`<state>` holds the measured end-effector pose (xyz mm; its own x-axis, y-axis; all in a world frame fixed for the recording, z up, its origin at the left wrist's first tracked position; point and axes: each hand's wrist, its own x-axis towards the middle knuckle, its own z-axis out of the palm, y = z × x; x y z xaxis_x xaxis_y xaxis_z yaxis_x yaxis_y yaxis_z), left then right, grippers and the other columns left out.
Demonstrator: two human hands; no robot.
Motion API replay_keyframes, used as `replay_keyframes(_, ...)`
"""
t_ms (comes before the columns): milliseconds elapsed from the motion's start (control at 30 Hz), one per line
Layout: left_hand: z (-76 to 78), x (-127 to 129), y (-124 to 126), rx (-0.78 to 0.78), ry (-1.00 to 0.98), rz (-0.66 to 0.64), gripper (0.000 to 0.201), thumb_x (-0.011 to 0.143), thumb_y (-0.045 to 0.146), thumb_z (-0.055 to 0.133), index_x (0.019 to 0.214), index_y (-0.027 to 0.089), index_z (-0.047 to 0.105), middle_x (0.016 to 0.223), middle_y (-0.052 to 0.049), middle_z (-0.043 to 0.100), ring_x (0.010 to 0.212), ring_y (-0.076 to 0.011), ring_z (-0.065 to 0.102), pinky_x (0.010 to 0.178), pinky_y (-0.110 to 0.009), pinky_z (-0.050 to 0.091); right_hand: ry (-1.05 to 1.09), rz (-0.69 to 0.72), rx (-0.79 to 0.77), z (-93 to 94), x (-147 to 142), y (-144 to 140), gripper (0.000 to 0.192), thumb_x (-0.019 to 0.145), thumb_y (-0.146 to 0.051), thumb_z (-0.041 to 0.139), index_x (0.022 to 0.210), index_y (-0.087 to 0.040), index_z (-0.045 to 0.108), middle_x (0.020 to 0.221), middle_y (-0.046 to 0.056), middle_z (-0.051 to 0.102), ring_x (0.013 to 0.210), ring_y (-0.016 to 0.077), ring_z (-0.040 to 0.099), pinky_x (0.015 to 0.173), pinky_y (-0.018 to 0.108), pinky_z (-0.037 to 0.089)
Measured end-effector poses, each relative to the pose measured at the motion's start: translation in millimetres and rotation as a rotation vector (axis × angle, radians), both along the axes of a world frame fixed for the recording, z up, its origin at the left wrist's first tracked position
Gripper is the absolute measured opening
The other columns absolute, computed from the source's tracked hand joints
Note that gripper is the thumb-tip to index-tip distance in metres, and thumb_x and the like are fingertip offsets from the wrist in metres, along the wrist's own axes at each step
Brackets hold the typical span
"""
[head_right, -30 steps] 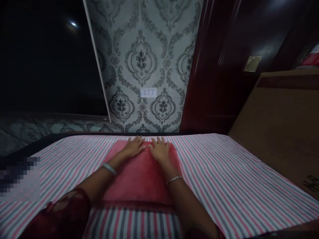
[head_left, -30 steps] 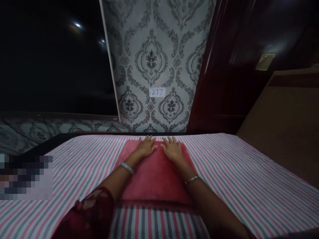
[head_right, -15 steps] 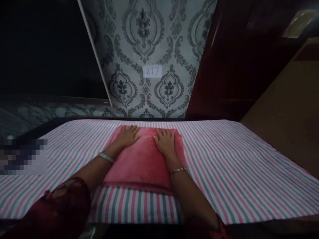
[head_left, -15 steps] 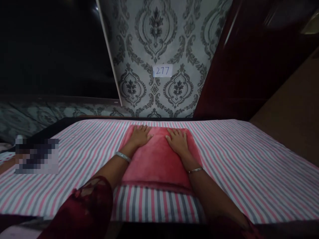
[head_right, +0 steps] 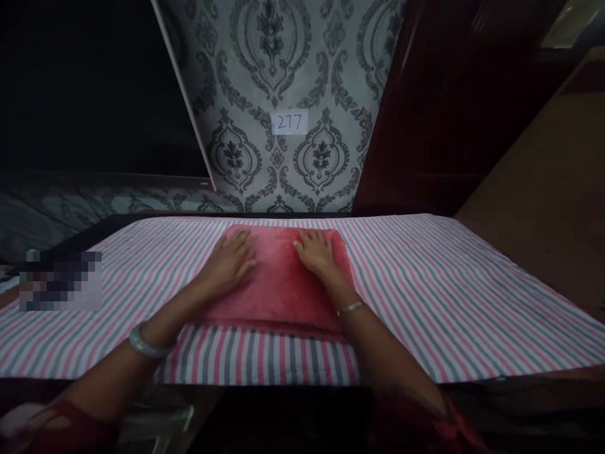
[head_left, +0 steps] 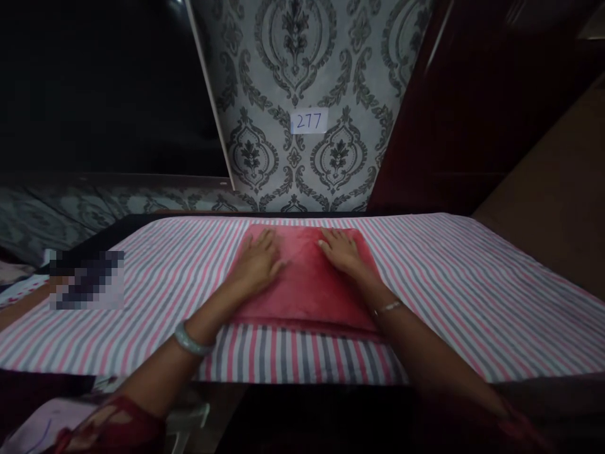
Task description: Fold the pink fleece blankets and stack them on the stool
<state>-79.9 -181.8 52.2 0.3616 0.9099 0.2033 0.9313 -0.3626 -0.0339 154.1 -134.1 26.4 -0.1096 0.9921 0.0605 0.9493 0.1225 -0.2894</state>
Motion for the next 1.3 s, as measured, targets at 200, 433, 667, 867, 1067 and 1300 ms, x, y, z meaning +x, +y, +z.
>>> replay_keyframes(200,-52.1,55,-35,0.002,-0.058,-0.168,0.064,0.098,0.051,0.042,0.153,0.019,0.036,0.161,-0.014,0.033,0.150,-0.0328,0.024,0.119,-0.061,0.019,-0.082,0.108,0.104,-26.6,-6,-74,0.052,0.103,-0.041,0.032,0.154,-0.030,0.035,0.164,0.005,0.027,0.149,0.0319,0.023,0.116,0.057,0.022)
replay_keyframes(433,-70.2,34,-38,0.045,-0.020,-0.101,0.064,0.097,0.055,0.040,0.152,0.021,0.040,0.161,-0.014,0.031,0.149,-0.0313,0.027,0.119,-0.058,0.021,-0.078,0.086,0.118,-39.3,-8,-80,0.052,0.103,-0.040,0.036,0.155,-0.034,0.033,0.165,0.002,0.023,0.151,0.0296,0.019,0.118,0.056,0.019)
replay_keyframes(667,-63.9,-35,-57,0.062,0.055,0.145,0.064,0.099,0.050,0.035,0.152,0.014,0.038,0.161,-0.014,0.030,0.149,-0.0309,0.027,0.119,-0.059,0.020,-0.046,0.092,0.119,-39.7,-7,-80,0.053,0.103,-0.041,0.035,0.155,-0.033,0.032,0.164,0.003,0.024,0.151,0.0299,0.019,0.118,0.055,0.020)
replay_keyframes(867,-50.4,-69,-66,0.045,0.077,0.346,0.063,0.095,0.047,0.038,0.148,0.013,0.045,0.158,-0.016,0.036,0.148,-0.0382,0.028,0.114,-0.066,0.025,0.000,0.100,0.099,-34.5,-7,-81,0.055,0.102,-0.041,0.037,0.156,-0.029,0.032,0.164,0.004,0.024,0.151,0.0305,0.018,0.118,0.055,0.019)
replay_keyframes(1067,-17.2,-20,-31,0.112,0.017,0.124,0.057,0.096,0.037,0.040,0.148,0.013,0.045,0.159,-0.016,0.035,0.148,-0.0322,0.029,0.118,-0.057,0.026,0.051,0.137,0.102,-1.3,-31,-81,0.056,0.101,-0.033,0.039,0.155,-0.018,0.034,0.163,0.010,0.027,0.152,0.0271,0.019,0.121,0.054,0.014)
replay_keyframes(1300,-44.0,16,1,0.030,0.050,0.156,0.055,0.096,0.034,0.043,0.150,0.020,0.044,0.159,-0.013,0.034,0.148,-0.0374,0.029,0.115,-0.065,0.023,0.073,0.326,0.077,-11.8,-54,-73,0.056,0.101,-0.036,0.037,0.154,-0.019,0.034,0.164,0.007,0.025,0.152,0.0248,0.019,0.123,0.053,0.010)
